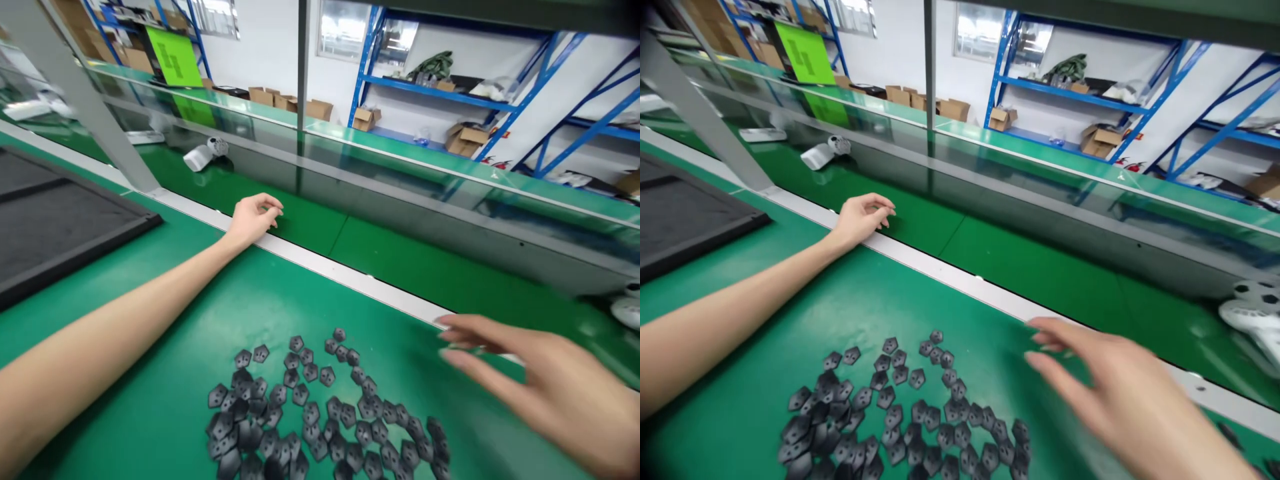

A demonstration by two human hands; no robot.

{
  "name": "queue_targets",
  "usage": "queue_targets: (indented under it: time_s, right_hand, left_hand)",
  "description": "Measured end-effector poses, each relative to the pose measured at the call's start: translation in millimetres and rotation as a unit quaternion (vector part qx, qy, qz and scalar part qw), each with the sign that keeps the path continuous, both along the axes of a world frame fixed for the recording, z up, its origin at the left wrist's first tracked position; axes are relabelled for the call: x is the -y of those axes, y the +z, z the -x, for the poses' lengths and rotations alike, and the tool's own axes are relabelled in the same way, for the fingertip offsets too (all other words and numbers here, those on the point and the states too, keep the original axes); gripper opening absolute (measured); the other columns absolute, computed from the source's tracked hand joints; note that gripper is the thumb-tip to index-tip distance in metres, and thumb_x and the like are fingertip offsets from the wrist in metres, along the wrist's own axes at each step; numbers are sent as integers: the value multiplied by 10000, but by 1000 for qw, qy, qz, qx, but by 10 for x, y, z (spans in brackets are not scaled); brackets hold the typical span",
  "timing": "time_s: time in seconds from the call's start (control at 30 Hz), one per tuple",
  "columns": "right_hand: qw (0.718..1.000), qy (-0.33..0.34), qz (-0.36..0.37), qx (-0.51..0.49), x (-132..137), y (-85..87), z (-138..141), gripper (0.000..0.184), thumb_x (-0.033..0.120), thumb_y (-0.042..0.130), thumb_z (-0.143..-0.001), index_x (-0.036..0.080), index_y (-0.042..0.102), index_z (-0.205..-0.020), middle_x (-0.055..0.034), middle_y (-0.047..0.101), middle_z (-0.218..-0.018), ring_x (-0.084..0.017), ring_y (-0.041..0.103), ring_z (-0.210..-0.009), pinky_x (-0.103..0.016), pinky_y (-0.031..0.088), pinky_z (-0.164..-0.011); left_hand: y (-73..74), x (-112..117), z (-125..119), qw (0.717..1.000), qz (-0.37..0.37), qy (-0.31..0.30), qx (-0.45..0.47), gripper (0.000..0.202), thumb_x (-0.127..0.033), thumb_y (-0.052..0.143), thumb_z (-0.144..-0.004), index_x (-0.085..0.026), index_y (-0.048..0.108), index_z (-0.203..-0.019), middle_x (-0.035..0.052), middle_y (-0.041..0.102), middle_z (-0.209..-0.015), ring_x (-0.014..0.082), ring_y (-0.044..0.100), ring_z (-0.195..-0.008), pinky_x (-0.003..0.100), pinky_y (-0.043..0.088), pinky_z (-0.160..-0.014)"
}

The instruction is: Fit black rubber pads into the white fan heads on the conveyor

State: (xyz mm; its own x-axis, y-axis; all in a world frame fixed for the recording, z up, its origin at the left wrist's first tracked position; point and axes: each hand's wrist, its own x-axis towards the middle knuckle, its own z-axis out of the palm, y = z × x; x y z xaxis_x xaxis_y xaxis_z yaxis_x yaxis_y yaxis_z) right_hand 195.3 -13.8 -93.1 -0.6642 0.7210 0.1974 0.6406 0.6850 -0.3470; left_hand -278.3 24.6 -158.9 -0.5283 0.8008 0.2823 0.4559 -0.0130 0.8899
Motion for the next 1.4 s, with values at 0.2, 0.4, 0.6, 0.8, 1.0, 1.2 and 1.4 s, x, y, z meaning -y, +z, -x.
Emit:
queue_targets:
  time_s: [0.2, 0.4, 0.6, 0.8, 1.0, 1.2, 1.4]
  right_hand:
    - [990, 83, 116, 19, 313, 17, 903, 180, 311, 620, -1034, 305, 784, -1107, 19, 839, -1068, -269, 806, -884, -383, 575, -732]
    - [980, 67, 189, 7, 236, -78, 1020, 142, 230, 655, -999, 256, 784, -1049, 4, 833, -985, -243, 777, -879, -361, 530, -776]
    - [978, 77, 193, -15, 275, -131, 927, 169, 246, 609, -1032, 253, 773, -994, -16, 832, -1024, -249, 777, -905, -366, 527, -790]
    - [968, 153, 191, -60, 467, -46, 960, 76, 260, 702, -1041, 241, 772, -1019, -10, 824, -1023, -221, 754, -929, -340, 535, -836]
    - [942, 293, 162, 21, 862, -138, 1273, 146, 361, 740, -1039, 222, 771, -1073, -33, 780, -998, -222, 675, -915, -360, 478, -836]
    - [937, 321, 124, 67, 997, -270, 1419, 152, 343, 715, -1052, 206, 752, -997, -22, 743, -943, -207, 613, -860, -358, 438, -796]
    - [945, 270, 182, 30, 878, -235, 1345, 100, 237, 749, -1024, 225, 769, -927, -4, 768, -896, -198, 643, -838, -360, 442, -813]
  left_hand:
    - [-9, 88, 43, 998, -21, 16, -64, 173, -218, 623, -738, -170, 737, -859, 71, 769, -847, 171, 659, -594, 277, 504, -568]
    - [-23, 77, 12, 992, -18, 3, -125, 163, -251, 614, -782, -187, 751, -844, 47, 731, -737, 197, 683, -595, 311, 526, -627]
    - [-39, 49, 35, 996, -15, -1, -90, 174, -240, 595, -767, -198, 743, -849, 57, 759, -822, 192, 660, -599, 328, 524, -607]
    - [-26, 51, 6, 997, -29, -3, -77, 138, -223, 619, -735, -201, 726, -819, 55, 737, -805, 192, 642, -583, 334, 516, -615]
    - [-15, 85, -32, 993, -20, -5, -114, 146, -196, 618, -756, -167, 725, -852, 51, 718, -767, 187, 644, -589, 319, 516, -674]
    - [-40, 98, -30, 991, -23, -17, -130, 159, -187, 596, -761, -169, 721, -857, 49, 723, -782, 198, 652, -592, 329, 507, -701]
    - [-48, 84, -27, 992, -27, -24, -123, 137, -170, 609, -750, -165, 711, -841, 39, 705, -763, 199, 642, -583, 343, 498, -731]
